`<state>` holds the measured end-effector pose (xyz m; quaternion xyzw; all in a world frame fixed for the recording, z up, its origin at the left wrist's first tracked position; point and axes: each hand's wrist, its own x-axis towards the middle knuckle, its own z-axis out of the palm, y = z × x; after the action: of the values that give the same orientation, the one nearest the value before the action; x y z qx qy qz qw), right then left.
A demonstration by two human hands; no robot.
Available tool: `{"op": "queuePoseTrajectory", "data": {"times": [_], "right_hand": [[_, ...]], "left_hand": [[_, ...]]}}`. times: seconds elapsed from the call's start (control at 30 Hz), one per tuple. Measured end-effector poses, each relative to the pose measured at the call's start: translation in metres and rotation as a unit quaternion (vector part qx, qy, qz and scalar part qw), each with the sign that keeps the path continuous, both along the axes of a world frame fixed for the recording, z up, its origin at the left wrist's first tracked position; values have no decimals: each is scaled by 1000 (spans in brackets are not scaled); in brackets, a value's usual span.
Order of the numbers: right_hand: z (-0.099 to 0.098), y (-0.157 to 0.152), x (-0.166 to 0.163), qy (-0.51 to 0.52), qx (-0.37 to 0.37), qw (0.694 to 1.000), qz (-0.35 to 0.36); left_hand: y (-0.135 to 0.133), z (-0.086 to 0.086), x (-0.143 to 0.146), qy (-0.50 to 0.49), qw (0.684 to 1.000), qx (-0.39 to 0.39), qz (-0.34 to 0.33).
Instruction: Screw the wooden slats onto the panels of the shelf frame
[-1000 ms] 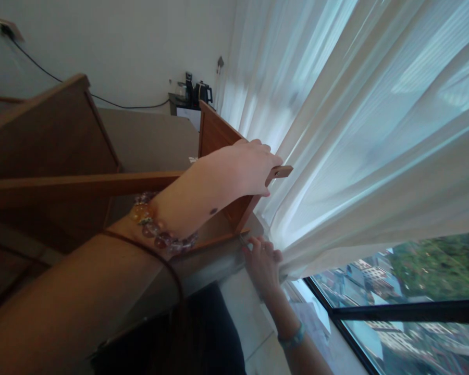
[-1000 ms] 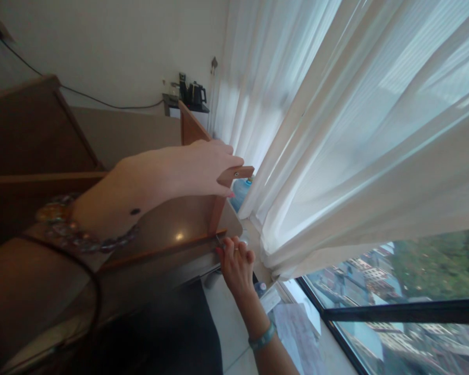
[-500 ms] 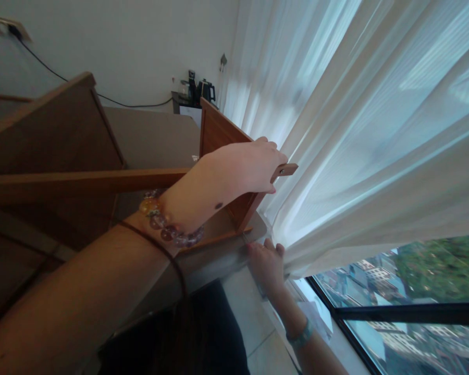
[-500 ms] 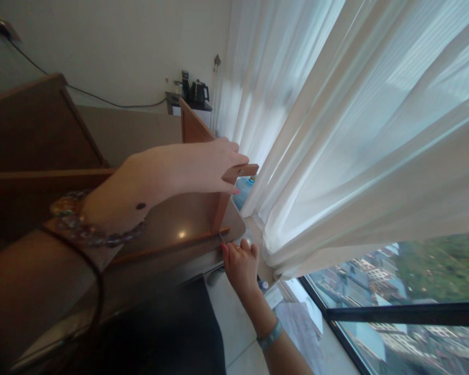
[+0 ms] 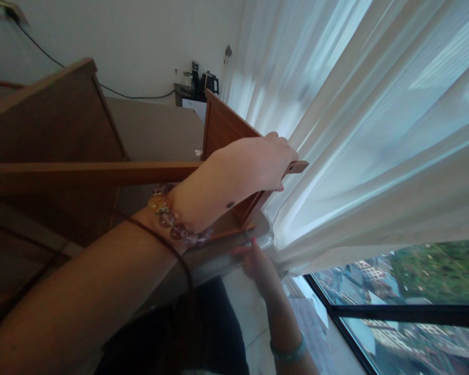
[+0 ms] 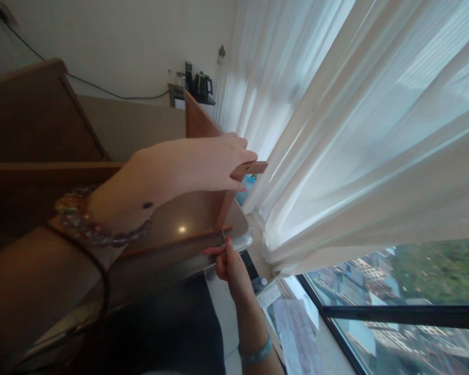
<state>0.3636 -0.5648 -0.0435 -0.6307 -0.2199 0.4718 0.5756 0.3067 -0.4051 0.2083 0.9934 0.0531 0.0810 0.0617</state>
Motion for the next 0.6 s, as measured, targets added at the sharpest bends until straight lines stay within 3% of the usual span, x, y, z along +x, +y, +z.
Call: {"op": "queuePoseTrajectory", "data": {"times": [0.13,0.23,0.33,0.43,0.6], "right_hand": [[9,-2,-9,199,86,975,-40],[18,-2,-15,219,111,968,-53],[16,2,-19,111,83,989,-59],[6,5,-22,-61,35,995,-73],[-4,-1,-21,-298,-37,948,-102]], "left_hand": [[-4,2,-1,3,1000,12,8],[-1,-3,0,-22,1000,11,-5],[0,-4,0,-23,999,22,-16],[-4,1,-3,8,999,42,-5],[-10,7,-8,1,1000,24,8]]}}
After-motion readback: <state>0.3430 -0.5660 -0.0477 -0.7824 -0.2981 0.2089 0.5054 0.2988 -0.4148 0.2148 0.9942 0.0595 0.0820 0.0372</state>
